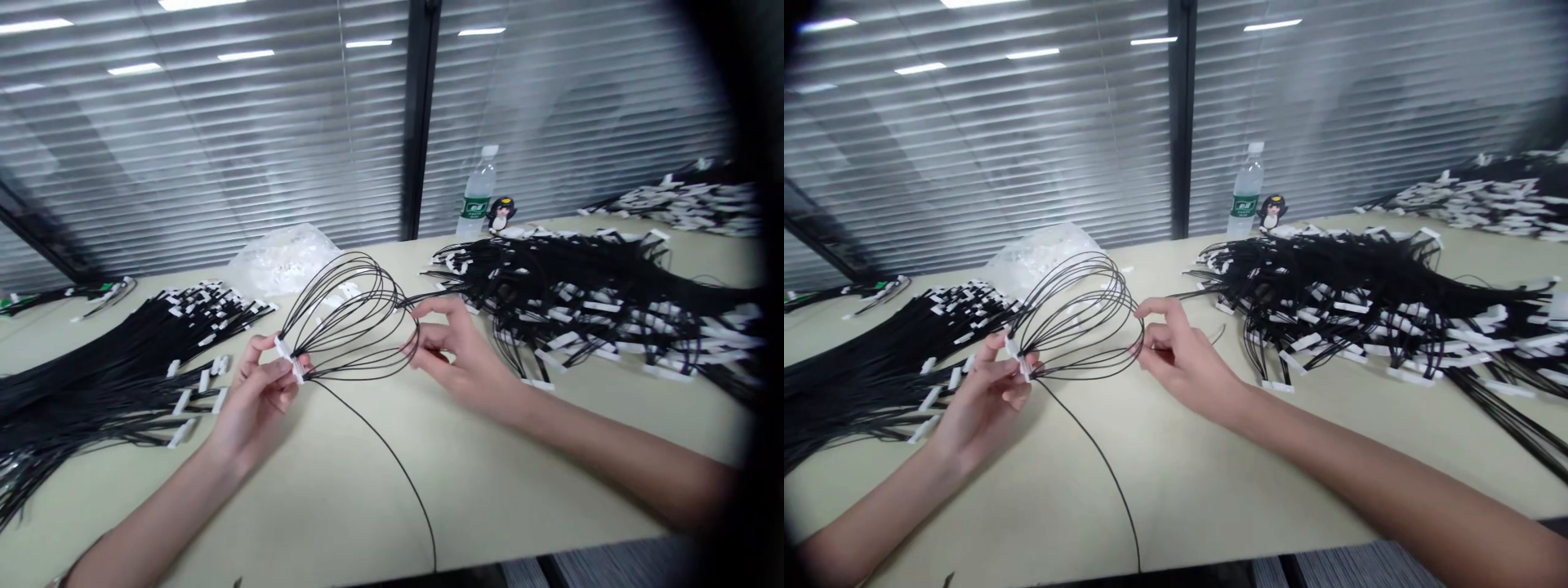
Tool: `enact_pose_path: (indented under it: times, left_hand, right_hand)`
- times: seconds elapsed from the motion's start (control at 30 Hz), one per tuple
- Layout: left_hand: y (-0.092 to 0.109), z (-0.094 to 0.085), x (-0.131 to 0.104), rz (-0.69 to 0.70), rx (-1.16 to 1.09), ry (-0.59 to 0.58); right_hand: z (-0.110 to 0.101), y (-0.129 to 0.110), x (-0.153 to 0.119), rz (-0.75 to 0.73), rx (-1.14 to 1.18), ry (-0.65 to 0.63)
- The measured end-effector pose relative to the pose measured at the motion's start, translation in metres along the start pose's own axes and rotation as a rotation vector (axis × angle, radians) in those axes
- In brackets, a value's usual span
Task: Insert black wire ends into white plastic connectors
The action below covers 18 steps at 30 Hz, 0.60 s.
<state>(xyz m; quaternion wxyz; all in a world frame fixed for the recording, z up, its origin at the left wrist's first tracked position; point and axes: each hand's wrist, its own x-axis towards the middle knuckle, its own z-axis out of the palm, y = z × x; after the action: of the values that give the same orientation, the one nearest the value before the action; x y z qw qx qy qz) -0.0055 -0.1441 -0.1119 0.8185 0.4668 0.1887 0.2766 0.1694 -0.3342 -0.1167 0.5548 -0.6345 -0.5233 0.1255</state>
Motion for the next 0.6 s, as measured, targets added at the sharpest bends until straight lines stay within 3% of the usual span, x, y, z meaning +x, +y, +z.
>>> enact_pose_path:
  times: [0.13, 0.2, 0.47, 0.53, 0.6]
  left_hand:
    - [-0.001, -0.001, 0.003, 0.028, 0.04, 0.012]
    - [-0.001, -0.002, 0.005, 0.037, 0.038, 0.03]
    - [-0.003, -0.008, 0.01, 0.052, -0.033, 0.136]
    - [-0.004, -0.008, 0.01, 0.05, -0.024, 0.13]
    - [-0.004, -0.007, 0.009, 0.05, 0.0, 0.107]
  right_hand:
    - [-0.008, -0.007, 0.005, 0.087, 0.45, -0.246]
    - [-0.012, -0.009, 0.007, 0.112, 0.6, -0.305]
    - [-0.026, -0.004, 0.013, 0.098, 0.621, -0.644]
    - [-0.026, -0.006, 0.012, 0.077, 0.684, -0.642]
    - [-0.025, -0.007, 0.013, 0.059, 0.758, -0.508]
